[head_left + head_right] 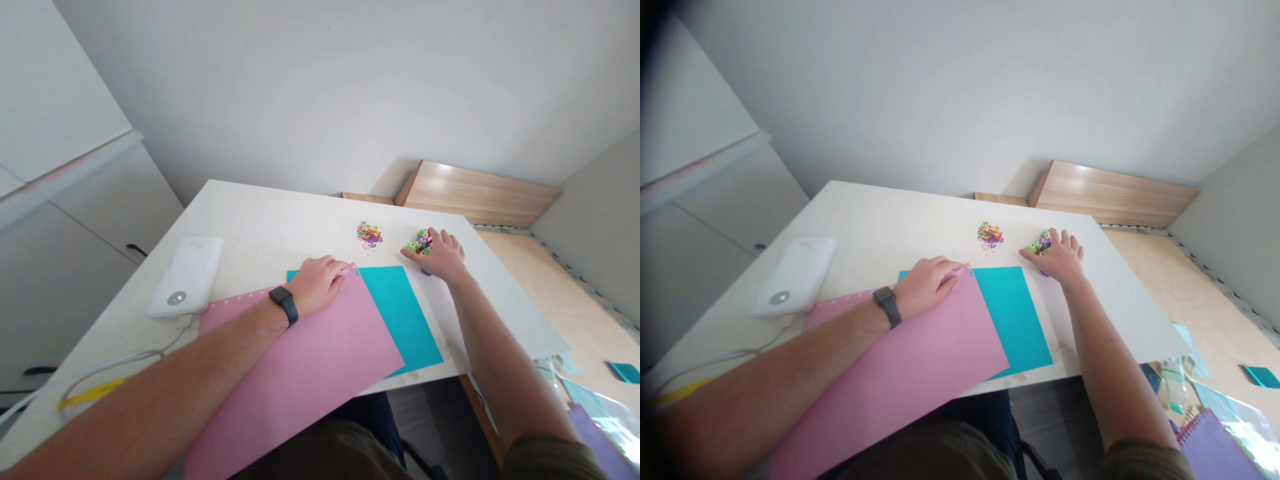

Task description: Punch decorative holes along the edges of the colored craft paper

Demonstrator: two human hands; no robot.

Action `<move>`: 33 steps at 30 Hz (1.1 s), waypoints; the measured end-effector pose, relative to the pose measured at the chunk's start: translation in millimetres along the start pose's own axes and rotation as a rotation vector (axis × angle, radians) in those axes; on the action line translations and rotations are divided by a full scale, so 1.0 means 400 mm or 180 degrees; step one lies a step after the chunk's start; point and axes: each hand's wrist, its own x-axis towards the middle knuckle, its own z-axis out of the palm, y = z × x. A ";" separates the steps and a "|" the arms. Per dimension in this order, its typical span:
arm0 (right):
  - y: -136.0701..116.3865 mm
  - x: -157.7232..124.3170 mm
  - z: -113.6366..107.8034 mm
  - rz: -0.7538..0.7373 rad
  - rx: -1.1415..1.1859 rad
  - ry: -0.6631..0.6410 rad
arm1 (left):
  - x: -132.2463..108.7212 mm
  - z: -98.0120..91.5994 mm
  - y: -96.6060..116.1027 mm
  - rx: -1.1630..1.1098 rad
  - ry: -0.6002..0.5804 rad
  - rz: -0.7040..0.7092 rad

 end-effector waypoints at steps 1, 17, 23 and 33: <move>0.010 -0.006 0.001 0.0005 0.0011 -0.0031 | 0.000 0.000 0.000 0.0003 -0.0005 0.0004; 0.039 0.137 0.044 0.0014 0.0175 -0.0640 | -0.002 0.005 -0.005 0.0057 -0.0011 0.0040; 0.027 0.164 0.054 -0.0016 0.0205 -0.0413 | -0.003 0.004 -0.003 0.0049 -0.0005 0.0027; 0.011 0.218 0.077 -0.0147 0.0316 -0.0307 | -0.004 -0.001 0.002 0.0051 -0.0031 0.0012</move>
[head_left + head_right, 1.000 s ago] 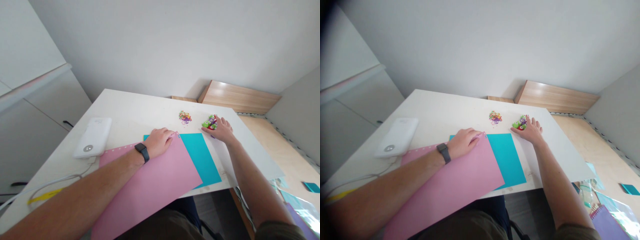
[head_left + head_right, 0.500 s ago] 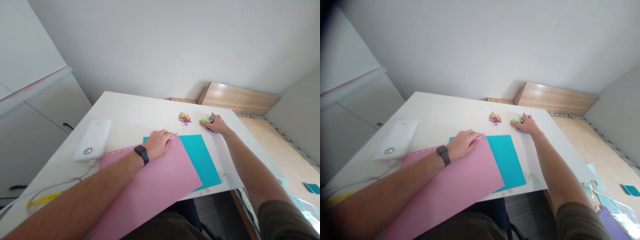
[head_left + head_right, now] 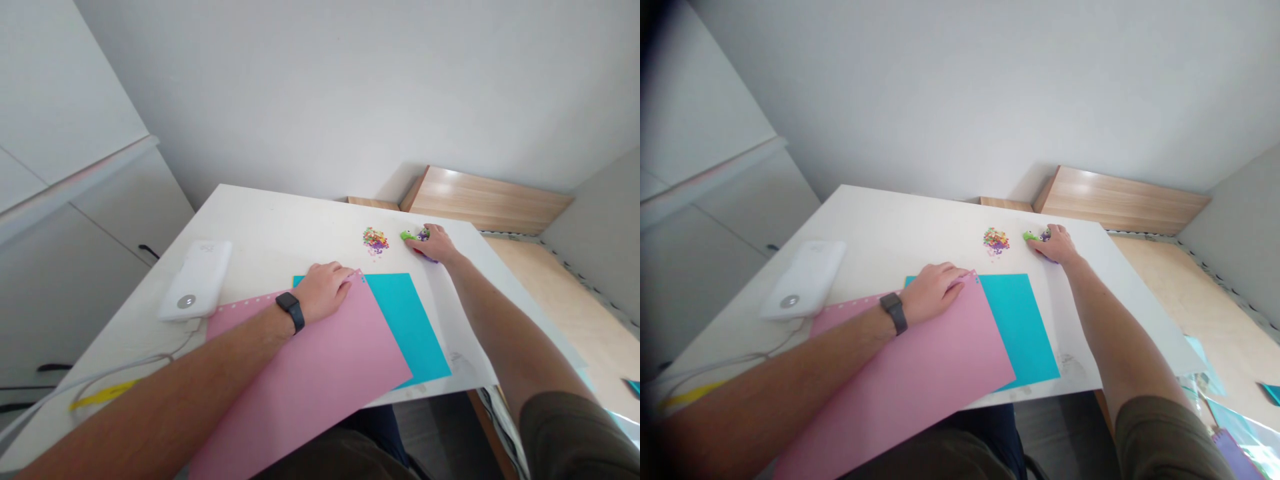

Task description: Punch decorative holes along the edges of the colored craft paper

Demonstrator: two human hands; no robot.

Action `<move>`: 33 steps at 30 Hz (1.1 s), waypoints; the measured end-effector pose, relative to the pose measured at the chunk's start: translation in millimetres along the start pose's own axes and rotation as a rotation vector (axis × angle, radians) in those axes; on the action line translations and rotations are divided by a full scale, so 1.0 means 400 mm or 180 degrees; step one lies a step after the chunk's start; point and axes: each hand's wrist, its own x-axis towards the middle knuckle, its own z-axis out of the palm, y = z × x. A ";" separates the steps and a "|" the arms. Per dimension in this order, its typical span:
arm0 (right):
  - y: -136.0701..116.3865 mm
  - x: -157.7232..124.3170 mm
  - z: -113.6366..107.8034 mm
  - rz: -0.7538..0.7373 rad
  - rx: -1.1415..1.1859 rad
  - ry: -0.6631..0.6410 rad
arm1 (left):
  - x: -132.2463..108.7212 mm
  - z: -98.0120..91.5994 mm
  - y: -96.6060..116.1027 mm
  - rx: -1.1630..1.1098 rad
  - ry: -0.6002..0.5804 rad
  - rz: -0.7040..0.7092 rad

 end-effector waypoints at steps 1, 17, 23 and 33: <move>-0.004 0.006 0.002 -0.0023 0.0005 -0.0002 | 0.000 0.000 0.000 0.0003 -0.0003 -0.0006; -0.109 0.085 0.022 -0.0549 0.0189 0.0022 | -0.002 -0.006 0.004 -0.0016 -0.0070 -0.0038; -0.121 0.097 0.034 -0.0693 0.0252 0.0102 | -0.001 -0.011 0.007 -0.0005 -0.0102 -0.0075; -0.131 0.127 0.050 -0.0818 0.0372 0.0120 | -0.003 -0.009 0.009 0.0014 -0.0119 -0.0118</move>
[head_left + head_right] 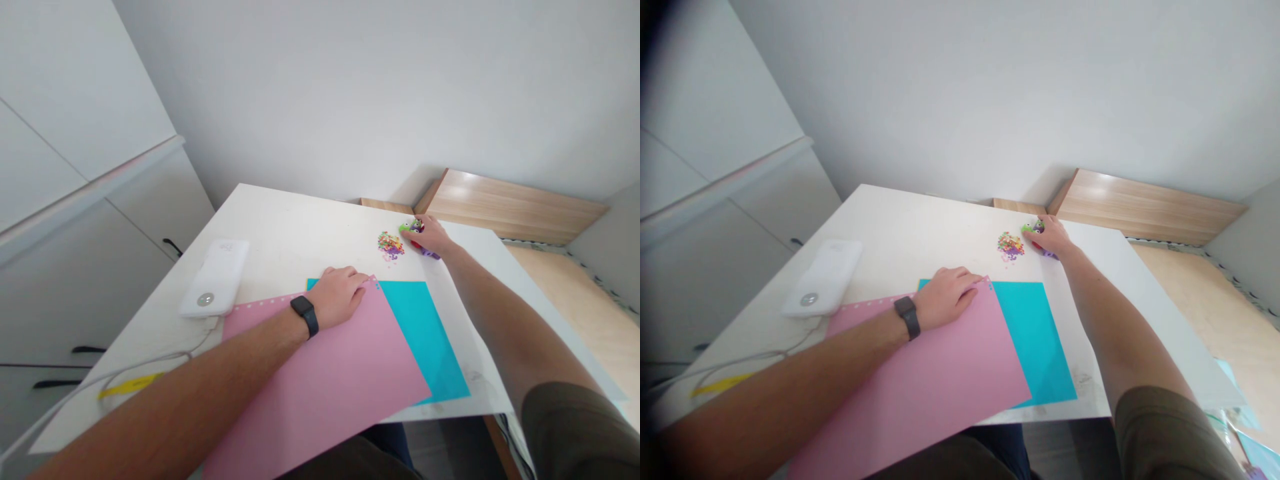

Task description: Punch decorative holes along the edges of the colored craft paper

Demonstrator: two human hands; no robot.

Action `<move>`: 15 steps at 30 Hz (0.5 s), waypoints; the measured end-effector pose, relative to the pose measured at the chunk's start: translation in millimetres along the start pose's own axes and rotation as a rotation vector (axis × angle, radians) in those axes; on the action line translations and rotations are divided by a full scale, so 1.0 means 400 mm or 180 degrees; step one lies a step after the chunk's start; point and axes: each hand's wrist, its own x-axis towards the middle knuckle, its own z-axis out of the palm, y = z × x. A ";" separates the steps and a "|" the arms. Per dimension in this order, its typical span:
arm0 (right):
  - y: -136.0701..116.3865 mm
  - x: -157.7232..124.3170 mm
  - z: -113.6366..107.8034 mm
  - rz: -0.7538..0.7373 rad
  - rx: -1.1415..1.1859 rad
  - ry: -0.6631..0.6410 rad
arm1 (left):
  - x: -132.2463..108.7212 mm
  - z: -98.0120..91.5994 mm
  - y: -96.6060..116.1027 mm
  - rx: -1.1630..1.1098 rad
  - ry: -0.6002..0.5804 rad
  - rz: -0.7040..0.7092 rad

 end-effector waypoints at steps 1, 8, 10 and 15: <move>-0.001 0.004 0.002 -0.0012 0.0015 0.0006 | 0.000 0.000 0.000 0.0008 -0.0003 0.0001; -0.014 0.022 0.013 -0.0176 0.0126 0.0034 | -0.002 -0.002 0.000 0.0014 -0.0022 0.0042; -0.019 0.027 0.017 -0.0234 0.0155 0.0045 | -0.002 -0.002 -0.001 0.0008 -0.0023 0.0032; -0.037 0.043 0.027 -0.0383 0.0228 0.0069 | -0.001 -0.004 -0.001 -0.0041 -0.0057 0.0025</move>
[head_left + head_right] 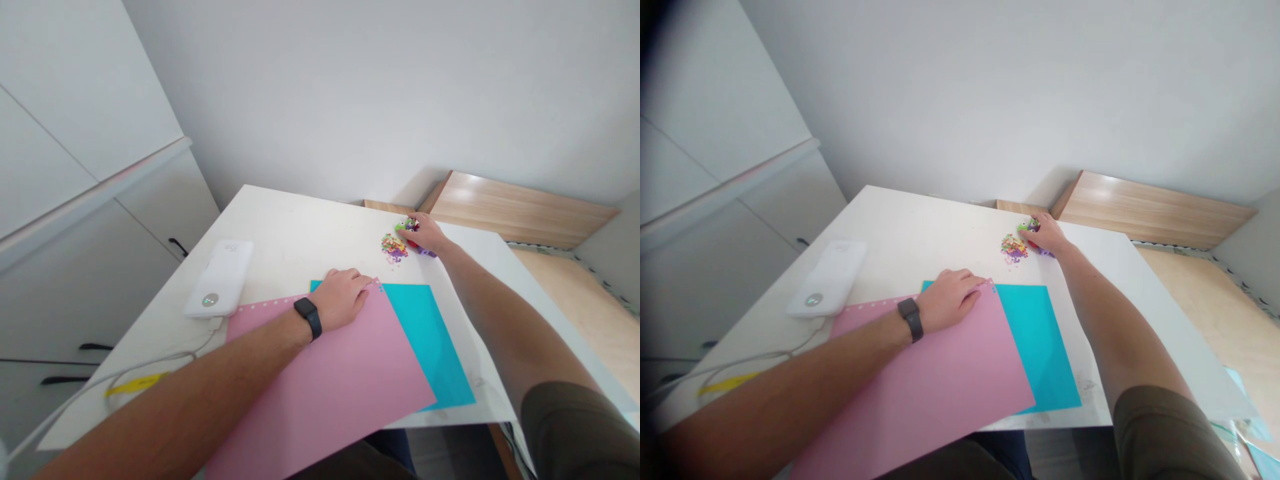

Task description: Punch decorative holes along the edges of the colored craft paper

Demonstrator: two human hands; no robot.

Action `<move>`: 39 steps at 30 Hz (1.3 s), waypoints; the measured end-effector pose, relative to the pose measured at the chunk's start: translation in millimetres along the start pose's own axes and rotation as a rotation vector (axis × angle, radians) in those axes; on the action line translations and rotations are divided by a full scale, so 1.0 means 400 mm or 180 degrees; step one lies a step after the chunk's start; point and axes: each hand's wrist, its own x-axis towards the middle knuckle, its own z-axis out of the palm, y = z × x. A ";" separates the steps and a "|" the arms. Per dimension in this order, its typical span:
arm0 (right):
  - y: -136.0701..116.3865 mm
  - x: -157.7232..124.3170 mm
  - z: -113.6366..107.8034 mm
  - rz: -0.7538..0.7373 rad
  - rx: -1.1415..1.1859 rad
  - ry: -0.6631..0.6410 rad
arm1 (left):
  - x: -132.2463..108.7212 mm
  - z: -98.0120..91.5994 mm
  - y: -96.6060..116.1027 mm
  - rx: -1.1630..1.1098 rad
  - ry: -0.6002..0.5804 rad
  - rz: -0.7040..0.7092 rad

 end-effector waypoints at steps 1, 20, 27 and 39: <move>-0.005 0.004 0.003 -0.0036 0.0014 0.0002 | 0.000 0.000 0.000 -0.0009 -0.0005 -0.0006; -0.136 0.063 0.043 -0.0727 0.0287 -0.0080 | -0.001 0.002 0.001 -0.0051 0.0021 0.0001; -0.204 0.075 0.061 -0.0867 0.0366 -0.0147 | -0.002 0.000 0.002 -0.0059 0.0037 0.0017; -0.365 0.080 0.083 -0.1235 0.0559 -0.0258 | -0.004 -0.004 0.005 -0.0037 0.0023 -0.0027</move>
